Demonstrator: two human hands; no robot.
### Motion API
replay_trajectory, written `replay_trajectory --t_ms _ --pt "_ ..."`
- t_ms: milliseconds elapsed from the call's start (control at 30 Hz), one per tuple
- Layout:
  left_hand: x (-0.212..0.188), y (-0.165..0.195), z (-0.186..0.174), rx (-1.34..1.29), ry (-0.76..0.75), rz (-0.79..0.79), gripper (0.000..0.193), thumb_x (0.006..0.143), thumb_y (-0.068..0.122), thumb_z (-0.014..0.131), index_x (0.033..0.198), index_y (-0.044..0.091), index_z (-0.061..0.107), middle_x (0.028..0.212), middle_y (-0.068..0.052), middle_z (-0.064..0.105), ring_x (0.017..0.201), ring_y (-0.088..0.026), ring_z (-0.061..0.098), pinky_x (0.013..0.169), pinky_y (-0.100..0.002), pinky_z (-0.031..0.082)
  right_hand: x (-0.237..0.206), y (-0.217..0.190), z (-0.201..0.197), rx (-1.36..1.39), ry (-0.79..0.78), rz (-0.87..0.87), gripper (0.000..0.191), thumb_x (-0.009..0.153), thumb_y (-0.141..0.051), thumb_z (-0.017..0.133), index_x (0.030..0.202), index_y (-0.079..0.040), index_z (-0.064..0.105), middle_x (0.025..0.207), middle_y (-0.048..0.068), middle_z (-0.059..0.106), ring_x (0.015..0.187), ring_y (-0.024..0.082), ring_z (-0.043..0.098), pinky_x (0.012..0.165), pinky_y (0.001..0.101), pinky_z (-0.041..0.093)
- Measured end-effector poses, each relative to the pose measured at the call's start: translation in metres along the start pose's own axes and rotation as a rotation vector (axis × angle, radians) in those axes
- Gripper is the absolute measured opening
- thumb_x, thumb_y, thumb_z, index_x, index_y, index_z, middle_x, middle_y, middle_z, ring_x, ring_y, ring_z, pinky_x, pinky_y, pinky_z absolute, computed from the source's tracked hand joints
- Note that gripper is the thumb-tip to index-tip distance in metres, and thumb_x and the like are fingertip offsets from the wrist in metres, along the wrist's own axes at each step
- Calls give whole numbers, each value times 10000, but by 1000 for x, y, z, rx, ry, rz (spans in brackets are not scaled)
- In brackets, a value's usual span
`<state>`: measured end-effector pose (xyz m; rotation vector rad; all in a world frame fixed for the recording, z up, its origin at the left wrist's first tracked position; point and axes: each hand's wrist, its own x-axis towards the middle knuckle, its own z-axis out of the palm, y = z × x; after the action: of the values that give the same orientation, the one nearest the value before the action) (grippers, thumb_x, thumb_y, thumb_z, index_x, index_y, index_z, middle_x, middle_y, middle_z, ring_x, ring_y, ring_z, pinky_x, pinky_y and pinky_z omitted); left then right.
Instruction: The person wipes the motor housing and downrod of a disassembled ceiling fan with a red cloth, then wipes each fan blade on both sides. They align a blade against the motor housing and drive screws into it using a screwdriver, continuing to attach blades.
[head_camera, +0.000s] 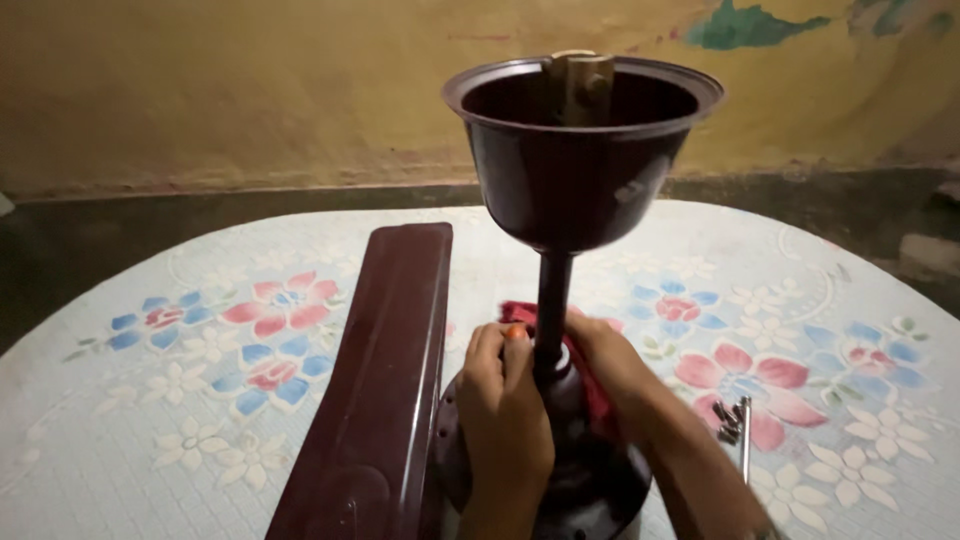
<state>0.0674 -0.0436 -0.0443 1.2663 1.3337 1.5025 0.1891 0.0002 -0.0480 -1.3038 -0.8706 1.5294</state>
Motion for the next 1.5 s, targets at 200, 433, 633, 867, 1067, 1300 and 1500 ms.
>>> replay_trajectory --t_ms 200,433,633,867,1067,1300,1500 --pt "-4 3 3 8 101 161 408 953 273 436 925 -2 736 796 -164 731 726 -292 717 699 -400 535 16 -3 -9 -20 -158 27 375 1003 -299 464 1096 -30 708 914 88 727 746 170 695 664 319 573" --pt "-8 -1 5 52 152 121 464 936 282 410 985 9 783 802 -207 759 769 -329 754 738 -412 557 -64 60 3 -394 427 -538 555 1079 -436 334 1234 -31 681 951 85 761 825 96 699 761 223 518" --pt "1 -8 9 -3 169 159 487 930 282 398 981 5 795 817 -201 773 773 -324 754 759 -400 559 -97 32 4 -68 540 -378 539 1168 -457 439 1128 13 701 823 186 581 654 223 475 552 389 400" --pt "5 -29 8 120 118 435 345 894 281 533 808 4 719 616 -170 692 544 -327 689 515 -437 477 -91 -45 55 157 -144 -718 499 934 -143 538 1408 -59 406 1083 -17 632 945 86 626 830 283 545" --pt "18 -52 2 595 45 687 393 809 317 739 592 18 606 516 -166 630 464 -328 619 474 -423 455 -68 -37 81 2 45 -840 587 1009 -103 545 1488 -80 206 856 94 570 600 150 551 504 349 497" --pt "4 -45 0 123 74 592 299 922 287 649 801 14 644 603 -114 663 534 -217 686 467 -371 491 -59 -16 59 -334 7 -1042 233 1087 -155 528 1217 4 418 750 108 644 598 211 661 545 338 534" --pt "1 -24 2 16 22 187 454 983 372 463 916 13 732 602 -167 683 547 -285 684 514 -415 504 -79 5 20 -864 191 -1161 318 893 -20 603 1195 -2 505 960 171 684 918 357 645 823 489 505"
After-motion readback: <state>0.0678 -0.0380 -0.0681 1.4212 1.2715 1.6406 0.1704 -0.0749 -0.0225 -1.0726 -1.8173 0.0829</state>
